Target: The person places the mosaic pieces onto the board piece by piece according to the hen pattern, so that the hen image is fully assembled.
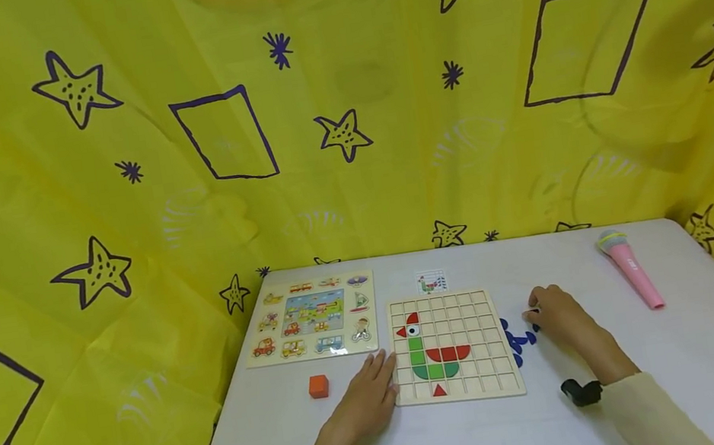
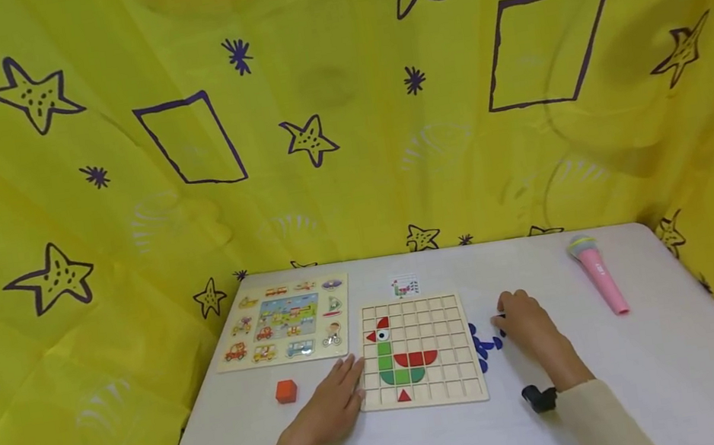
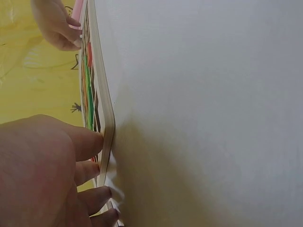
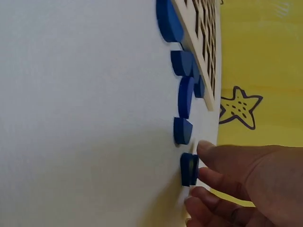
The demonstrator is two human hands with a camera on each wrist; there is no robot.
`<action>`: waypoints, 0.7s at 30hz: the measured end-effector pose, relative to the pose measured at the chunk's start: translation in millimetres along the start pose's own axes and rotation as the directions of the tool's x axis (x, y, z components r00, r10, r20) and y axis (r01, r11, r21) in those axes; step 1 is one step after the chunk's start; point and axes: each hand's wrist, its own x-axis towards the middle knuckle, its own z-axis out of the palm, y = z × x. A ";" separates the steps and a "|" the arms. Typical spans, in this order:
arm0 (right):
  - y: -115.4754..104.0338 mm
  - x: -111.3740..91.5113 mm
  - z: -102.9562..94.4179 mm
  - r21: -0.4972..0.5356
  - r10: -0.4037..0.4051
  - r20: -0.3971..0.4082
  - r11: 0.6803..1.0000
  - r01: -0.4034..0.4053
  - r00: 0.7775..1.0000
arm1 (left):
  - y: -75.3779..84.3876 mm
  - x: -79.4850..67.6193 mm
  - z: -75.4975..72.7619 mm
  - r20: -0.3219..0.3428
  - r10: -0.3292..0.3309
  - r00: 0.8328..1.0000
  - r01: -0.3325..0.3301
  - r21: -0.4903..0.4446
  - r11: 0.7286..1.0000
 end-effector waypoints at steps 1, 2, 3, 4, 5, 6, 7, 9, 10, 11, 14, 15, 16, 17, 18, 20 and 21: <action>-0.7 0.4 1.3 0.000 -0.012 -0.009 1.000 0.012 1.000 | 0.5 -0.1 -0.4 -0.001 0.001 1.000 -0.001 0.001 1.000; -1.5 0.7 2.6 -0.002 -0.024 -0.018 1.000 0.024 1.000 | 0.7 0.0 -0.3 0.000 0.002 1.000 -0.002 0.005 1.000; -2.2 1.2 4.0 -0.001 -0.032 -0.023 1.000 0.032 0.999 | 0.9 -0.1 0.0 0.002 -0.001 1.000 0.001 0.007 1.000; -2.7 2.0 5.2 0.000 -0.038 -0.028 0.999 0.038 0.999 | 1.2 -0.3 -0.2 0.002 0.001 1.000 -0.001 0.008 1.000; -3.0 2.7 6.5 -0.002 -0.048 -0.031 0.999 0.048 0.998 | 1.6 -0.4 -0.4 0.002 0.001 1.000 -0.001 0.009 1.000; -2.7 3.6 7.9 -0.004 -0.063 -0.035 0.998 0.063 0.997 | 1.7 -0.5 -0.3 0.002 0.002 1.000 -0.002 0.009 1.000; -2.5 4.6 9.1 0.001 -0.075 -0.035 0.997 0.075 0.997 | 1.5 -0.5 -0.3 0.002 0.002 1.000 -0.002 0.009 1.000; -1.9 6.4 11.2 0.017 -0.096 -0.030 0.995 0.097 0.995 | 1.1 -0.2 -0.4 0.004 0.002 1.000 -0.002 0.009 1.000; -1.5 7.0 12.0 0.019 -0.109 -0.031 0.994 0.110 0.994 | 1.0 0.0 -0.8 0.002 0.005 1.000 -0.005 0.008 1.000; -1.2 7.5 12.9 0.020 -0.122 -0.032 0.992 0.123 0.992 | 0.7 0.4 -0.7 0.003 0.006 1.000 -0.006 0.008 1.000; -1.5 8.8 14.6 0.023 -0.126 -0.035 0.992 0.127 0.991 | -0.1 1.1 -1.2 0.002 0.006 1.000 -0.006 0.013 1.000; -1.5 9.2 14.9 0.021 -0.119 -0.037 0.993 0.120 0.992 | -0.3 1.2 -1.2 0.001 0.008 1.000 -0.008 0.012 1.000; -1.5 9.4 14.8 0.017 -0.111 -0.036 0.994 0.112 0.993 | -0.4 1.2 -1.2 0.001 0.009 1.000 -0.009 0.010 1.000; -1.8 9.4 14.8 0.014 -0.105 -0.035 0.994 0.105 0.994 | -0.7 1.2 -1.0 0.001 0.010 1.000 -0.010 0.010 1.000; -2.0 9.4 14.6 0.014 -0.101 -0.033 0.995 0.102 0.994 | -0.8 1.1 -1.1 0.002 0.010 1.000 -0.010 0.008 1.000; -2.6 9.3 14.3 0.019 -0.101 -0.019 0.995 0.102 0.995 | -1.0 0.8 -1.2 0.005 0.011 1.000 -0.011 0.006 1.000; -2.9 9.4 14.0 0.022 -0.108 -0.011 0.994 0.108 0.994 | -1.0 0.5 -1.4 0.003 0.012 1.000 -0.012 0.005 1.000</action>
